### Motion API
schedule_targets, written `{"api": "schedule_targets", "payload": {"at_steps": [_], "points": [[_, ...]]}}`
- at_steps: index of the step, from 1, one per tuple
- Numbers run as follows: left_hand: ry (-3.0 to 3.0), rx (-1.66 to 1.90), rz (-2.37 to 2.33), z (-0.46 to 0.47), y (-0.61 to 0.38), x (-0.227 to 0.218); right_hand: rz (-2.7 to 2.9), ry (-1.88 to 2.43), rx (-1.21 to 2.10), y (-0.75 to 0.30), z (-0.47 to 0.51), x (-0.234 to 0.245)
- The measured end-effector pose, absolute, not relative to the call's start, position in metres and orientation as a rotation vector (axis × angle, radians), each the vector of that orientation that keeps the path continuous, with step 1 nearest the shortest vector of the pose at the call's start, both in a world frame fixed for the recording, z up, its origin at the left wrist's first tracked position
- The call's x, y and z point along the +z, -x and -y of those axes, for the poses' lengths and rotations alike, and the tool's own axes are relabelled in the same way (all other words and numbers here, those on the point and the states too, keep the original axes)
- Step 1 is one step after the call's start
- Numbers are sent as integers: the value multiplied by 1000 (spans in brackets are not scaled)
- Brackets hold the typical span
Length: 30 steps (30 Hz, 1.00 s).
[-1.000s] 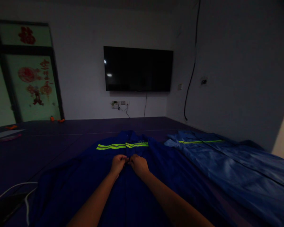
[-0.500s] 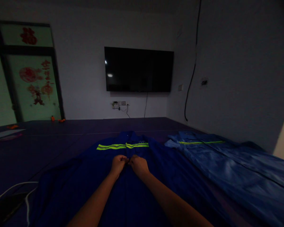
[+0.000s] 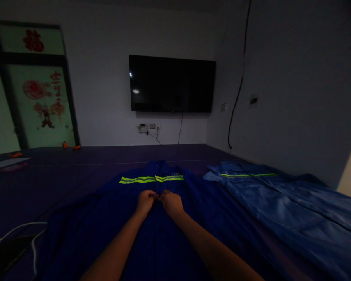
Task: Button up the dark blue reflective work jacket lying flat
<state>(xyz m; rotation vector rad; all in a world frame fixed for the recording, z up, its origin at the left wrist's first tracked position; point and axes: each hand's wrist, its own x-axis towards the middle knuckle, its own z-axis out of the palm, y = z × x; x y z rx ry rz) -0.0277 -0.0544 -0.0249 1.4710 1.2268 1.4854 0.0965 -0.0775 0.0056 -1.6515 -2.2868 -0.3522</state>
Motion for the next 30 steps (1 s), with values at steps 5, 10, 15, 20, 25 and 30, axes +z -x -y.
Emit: {"api": "schedule_targets", "payload": {"at_steps": [5, 10, 15, 20, 25, 30], "points": [[-1479, 1452, -1272, 54, 28, -25, 2270, 1646, -335, -97, 75, 3], [-1619, 1392, -1409, 50, 31, -27, 2257, 1617, -271, -100, 72, 2], [-1617, 1405, -1401, 49, 33, -27, 2224, 1570, -158, -102, 73, 3], [-1494, 1390, -1282, 57, 32, -23, 2191, 1589, -123, -101, 77, 4], [-1458, 1378, -1250, 62, 31, -18, 2212, 1623, -174, -100, 74, 2], [-1440, 1387, -1210, 63, 31, -18, 2194, 1647, -193, -101, 72, 1]]}}
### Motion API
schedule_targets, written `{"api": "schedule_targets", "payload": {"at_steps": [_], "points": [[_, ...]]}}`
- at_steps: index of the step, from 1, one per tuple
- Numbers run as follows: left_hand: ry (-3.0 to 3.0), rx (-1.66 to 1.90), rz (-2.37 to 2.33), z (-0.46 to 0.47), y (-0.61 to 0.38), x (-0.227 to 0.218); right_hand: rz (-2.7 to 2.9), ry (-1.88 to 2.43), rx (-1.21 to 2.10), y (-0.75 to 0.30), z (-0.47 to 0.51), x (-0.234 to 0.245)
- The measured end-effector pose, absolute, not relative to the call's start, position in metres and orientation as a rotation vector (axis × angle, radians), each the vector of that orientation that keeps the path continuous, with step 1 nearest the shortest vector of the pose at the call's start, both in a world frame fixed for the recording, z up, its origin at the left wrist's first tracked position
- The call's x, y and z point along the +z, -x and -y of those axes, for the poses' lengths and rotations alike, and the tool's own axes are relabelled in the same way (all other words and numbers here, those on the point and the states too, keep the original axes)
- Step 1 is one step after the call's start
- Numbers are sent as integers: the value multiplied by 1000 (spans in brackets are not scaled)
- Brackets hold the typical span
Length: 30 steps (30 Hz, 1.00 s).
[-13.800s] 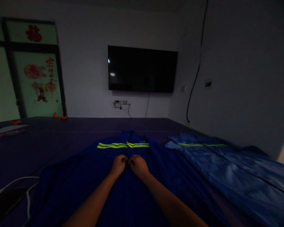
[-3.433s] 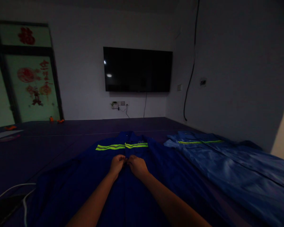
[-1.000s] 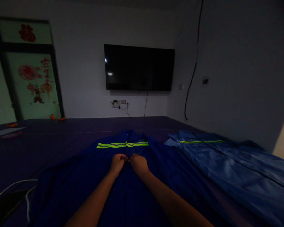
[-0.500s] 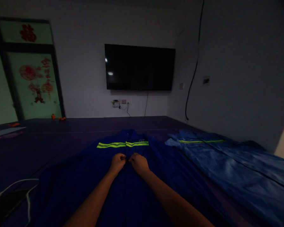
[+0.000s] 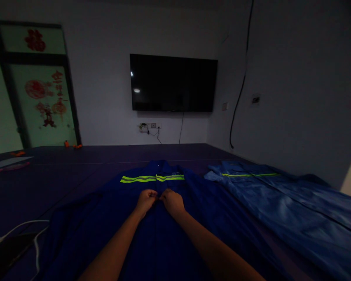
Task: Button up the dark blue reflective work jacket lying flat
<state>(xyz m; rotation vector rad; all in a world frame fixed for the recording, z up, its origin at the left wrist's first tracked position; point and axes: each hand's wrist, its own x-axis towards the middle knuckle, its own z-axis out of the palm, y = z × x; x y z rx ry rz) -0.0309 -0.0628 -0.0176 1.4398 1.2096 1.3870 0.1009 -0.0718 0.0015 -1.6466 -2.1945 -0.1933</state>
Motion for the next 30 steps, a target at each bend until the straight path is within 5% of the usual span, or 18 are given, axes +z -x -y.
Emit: {"api": "schedule_targets", "payload": {"at_steps": [30], "points": [[-1303, 1453, -1195, 57, 29, -20, 2388, 1554, -278, -100, 76, 6]]}}
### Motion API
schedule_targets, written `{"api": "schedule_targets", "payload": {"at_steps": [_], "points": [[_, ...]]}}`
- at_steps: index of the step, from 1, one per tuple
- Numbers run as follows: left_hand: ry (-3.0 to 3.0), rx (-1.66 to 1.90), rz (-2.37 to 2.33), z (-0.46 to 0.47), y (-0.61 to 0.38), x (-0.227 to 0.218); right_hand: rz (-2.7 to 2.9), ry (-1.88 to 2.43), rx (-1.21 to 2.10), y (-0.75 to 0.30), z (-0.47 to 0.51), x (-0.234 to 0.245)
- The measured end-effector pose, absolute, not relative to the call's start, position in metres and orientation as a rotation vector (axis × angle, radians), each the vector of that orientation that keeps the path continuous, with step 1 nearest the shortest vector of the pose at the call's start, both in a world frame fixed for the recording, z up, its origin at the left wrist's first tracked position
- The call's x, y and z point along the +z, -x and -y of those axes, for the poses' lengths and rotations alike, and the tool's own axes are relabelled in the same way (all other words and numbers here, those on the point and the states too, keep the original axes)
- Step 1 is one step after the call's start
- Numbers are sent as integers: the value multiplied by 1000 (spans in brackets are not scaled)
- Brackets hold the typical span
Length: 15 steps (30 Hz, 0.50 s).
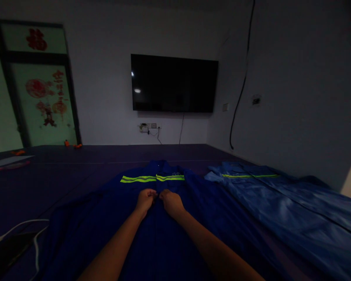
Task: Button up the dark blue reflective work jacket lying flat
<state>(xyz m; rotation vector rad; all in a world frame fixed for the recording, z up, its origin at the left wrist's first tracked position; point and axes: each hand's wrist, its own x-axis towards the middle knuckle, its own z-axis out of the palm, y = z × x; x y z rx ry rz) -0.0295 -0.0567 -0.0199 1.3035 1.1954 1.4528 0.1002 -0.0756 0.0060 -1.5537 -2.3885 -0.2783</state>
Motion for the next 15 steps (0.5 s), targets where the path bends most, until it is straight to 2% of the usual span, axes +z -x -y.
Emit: {"api": "schedule_targets", "payload": {"at_steps": [8, 15], "points": [[-1367, 1477, -1258, 60, 29, -19, 2360, 1505, -356, -98, 81, 6], [-1428, 1440, -1311, 59, 28, -20, 2259, 1457, -211, -102, 81, 5]]}}
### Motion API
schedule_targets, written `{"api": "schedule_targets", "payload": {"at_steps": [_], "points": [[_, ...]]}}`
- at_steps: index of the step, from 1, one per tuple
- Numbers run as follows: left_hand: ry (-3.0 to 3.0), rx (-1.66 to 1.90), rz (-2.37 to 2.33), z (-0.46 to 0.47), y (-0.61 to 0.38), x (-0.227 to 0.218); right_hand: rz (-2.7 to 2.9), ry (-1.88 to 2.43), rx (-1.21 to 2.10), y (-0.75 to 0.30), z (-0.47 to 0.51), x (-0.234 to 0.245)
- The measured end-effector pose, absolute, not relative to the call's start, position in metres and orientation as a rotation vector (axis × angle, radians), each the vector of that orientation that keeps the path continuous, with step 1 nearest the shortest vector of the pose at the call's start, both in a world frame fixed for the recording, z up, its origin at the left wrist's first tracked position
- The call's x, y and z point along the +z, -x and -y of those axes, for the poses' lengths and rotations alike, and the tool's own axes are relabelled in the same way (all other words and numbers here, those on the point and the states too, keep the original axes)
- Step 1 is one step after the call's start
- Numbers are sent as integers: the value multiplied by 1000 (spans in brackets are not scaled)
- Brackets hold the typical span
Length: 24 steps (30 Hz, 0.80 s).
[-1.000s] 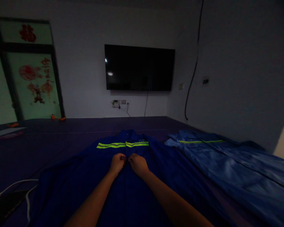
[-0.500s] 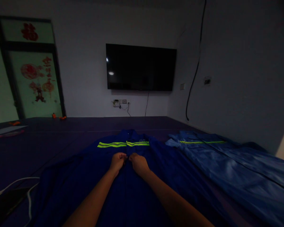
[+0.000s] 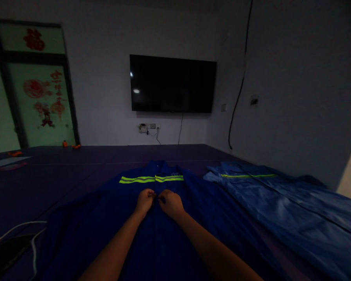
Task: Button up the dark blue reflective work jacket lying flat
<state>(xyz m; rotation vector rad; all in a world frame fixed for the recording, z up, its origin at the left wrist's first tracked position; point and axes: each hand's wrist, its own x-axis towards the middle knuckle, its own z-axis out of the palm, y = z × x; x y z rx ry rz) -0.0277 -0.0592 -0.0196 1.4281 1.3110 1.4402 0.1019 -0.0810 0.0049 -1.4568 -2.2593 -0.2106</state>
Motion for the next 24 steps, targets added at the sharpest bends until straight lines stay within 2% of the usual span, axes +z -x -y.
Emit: {"api": "schedule_targets", "payload": {"at_steps": [16, 24], "points": [[-1387, 1388, -1259, 60, 29, -18, 2246, 1460, -136, -104, 79, 6], [-1293, 1327, -1288, 61, 30, -11, 2221, 1292, -76, -106, 71, 0]]}}
